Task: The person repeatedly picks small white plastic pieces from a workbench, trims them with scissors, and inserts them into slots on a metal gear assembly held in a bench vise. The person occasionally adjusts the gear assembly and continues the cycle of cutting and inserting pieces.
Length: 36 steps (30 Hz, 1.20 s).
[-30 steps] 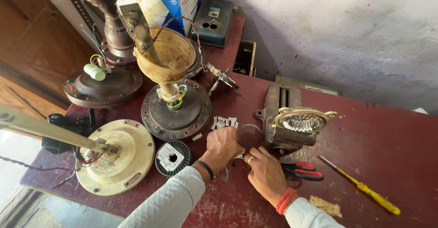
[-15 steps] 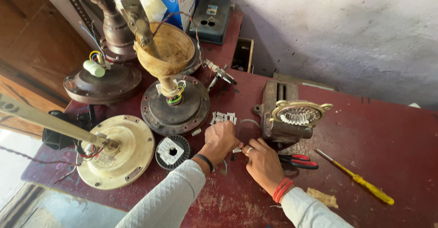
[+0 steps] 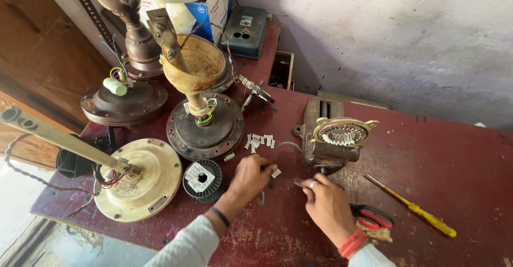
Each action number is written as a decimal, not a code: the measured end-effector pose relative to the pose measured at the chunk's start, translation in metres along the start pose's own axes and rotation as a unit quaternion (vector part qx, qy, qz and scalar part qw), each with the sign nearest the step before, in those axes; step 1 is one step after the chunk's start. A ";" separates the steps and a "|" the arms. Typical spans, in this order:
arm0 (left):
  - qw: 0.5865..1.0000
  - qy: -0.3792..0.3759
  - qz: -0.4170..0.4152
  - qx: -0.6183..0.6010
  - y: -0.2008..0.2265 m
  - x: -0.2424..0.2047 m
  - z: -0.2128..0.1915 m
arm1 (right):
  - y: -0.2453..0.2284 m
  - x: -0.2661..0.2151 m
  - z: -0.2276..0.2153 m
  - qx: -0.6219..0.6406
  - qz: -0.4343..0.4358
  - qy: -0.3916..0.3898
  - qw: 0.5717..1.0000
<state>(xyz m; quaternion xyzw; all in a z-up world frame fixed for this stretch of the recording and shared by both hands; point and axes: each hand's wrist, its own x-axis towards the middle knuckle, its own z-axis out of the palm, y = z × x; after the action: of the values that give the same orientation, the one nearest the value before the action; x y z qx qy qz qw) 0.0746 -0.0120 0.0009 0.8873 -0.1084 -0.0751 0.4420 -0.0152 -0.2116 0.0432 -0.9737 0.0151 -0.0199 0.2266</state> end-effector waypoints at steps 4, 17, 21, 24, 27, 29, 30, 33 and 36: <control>0.996 0.050 0.059 0.052 0.003 -0.024 0.008 | 0.001 -0.016 -0.003 0.003 0.048 0.002 0.999; 0.996 0.029 0.060 0.059 0.011 -0.020 -0.002 | 0.056 -0.022 -0.011 0.075 0.081 0.160 0.981; 0.993 0.012 0.082 0.087 0.020 -0.022 -0.002 | 0.061 -0.016 -0.015 0.116 0.143 0.113 0.976; 0.990 0.000 0.108 0.093 0.019 -0.020 -0.002 | 0.049 -0.011 -0.008 0.117 0.194 0.015 0.974; 0.991 -0.008 0.108 0.073 0.012 -0.019 -0.001 | 0.028 -0.010 0.005 0.105 0.143 0.019 0.984; 0.993 -0.008 0.104 0.063 0.009 -0.017 0.000 | 0.013 -0.007 0.015 0.106 0.120 0.022 0.987; 0.993 -0.007 0.102 0.062 0.008 -0.015 0.001 | 0.006 -0.004 0.020 0.108 0.126 0.009 0.986; 0.995 -0.015 0.073 0.063 0.009 -0.012 0.001 | -0.011 0.001 0.027 0.125 0.062 0.050 0.989; 0.996 -0.017 0.050 0.071 0.013 -0.010 0.004 | -0.020 0.001 0.027 0.100 0.032 0.068 0.992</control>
<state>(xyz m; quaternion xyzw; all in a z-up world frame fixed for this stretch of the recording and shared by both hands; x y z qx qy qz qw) 0.0620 -0.0199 0.0098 0.9083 -0.1653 -0.0599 0.3796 -0.0122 -0.1822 0.0280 -0.9414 0.0597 -0.0807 0.3221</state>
